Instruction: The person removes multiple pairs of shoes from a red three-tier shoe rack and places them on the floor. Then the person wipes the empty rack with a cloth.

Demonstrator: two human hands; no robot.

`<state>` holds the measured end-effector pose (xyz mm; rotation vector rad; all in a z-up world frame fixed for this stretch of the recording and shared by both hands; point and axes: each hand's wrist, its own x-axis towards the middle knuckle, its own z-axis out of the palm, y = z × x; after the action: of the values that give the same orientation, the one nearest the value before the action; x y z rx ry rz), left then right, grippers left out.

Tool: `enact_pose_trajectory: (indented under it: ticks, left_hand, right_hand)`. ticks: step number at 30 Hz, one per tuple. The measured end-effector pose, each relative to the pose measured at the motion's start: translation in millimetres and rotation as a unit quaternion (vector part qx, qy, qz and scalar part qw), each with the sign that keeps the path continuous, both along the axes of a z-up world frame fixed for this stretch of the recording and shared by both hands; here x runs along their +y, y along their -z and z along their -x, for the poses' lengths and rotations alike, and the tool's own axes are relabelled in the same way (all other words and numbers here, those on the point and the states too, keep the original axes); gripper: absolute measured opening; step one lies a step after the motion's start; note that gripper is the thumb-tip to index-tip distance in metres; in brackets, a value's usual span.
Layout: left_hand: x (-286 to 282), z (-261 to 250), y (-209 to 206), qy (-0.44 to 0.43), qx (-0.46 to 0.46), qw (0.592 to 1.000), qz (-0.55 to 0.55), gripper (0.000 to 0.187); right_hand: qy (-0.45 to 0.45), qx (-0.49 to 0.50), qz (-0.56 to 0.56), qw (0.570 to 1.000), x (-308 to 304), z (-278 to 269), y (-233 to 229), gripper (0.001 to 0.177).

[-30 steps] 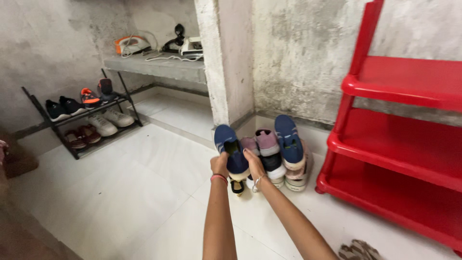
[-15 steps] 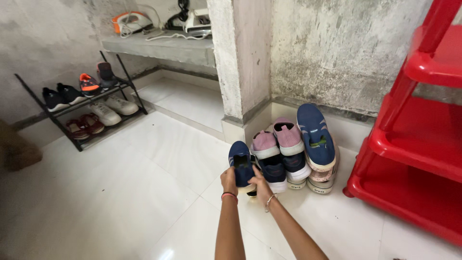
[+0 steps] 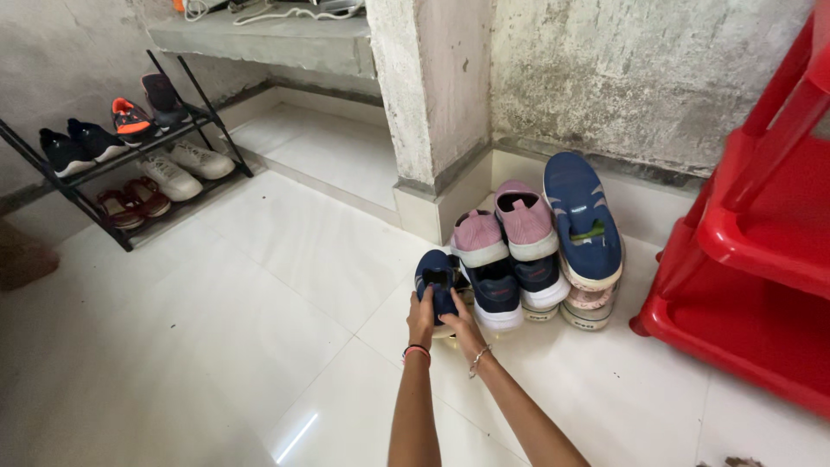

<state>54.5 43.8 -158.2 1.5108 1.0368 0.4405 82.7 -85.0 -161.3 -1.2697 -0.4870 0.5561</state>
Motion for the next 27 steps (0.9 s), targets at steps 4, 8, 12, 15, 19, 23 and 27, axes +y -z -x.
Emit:
enact_pose_trajectory:
  ticks: [4,8,12,15,19,23,27]
  left_hand:
    - [2.2,1.9,-5.8,-0.018,0.021,0.999,0.028,0.090]
    - [1.1,6.9,-5.6,-0.095,-0.016,0.995,0.031,0.087]
    - [-8.4,8.8,-20.6,-0.118,0.030,0.992,-0.024,0.082]
    - [-23.9,7.1,-40.6,-0.152,0.097,0.982,-0.048,0.073]
    - [-46.1,0.9,-70.1,-0.117,0.132,0.968,-0.177,0.070]
    - [-76.0,-17.3,-99.6,-0.122,0.172,0.942,-0.262,0.070]
    - [-105.1,-28.7,-134.6,-0.138,0.167,0.922,-0.321,0.071]
  right_hand:
    - [0.055,-0.033,0.067,0.996,-0.7,12.9,-3.2,0.081]
    - [0.102,-0.114,0.115,0.982,-2.0,28.5,-6.0,0.074]
    - [0.126,-0.148,0.188,0.963,-17.5,30.1,-12.3,0.067]
    - [0.155,-0.203,0.228,0.940,-36.5,23.8,-14.5,0.060]
    - [0.186,-0.188,0.214,0.940,-66.9,5.9,-24.2,0.050]
    - [0.187,-0.107,0.186,0.959,-101.1,-4.9,-39.6,0.035]
    - [0.193,-0.082,0.186,0.960,-139.1,-12.1,-58.5,0.023]
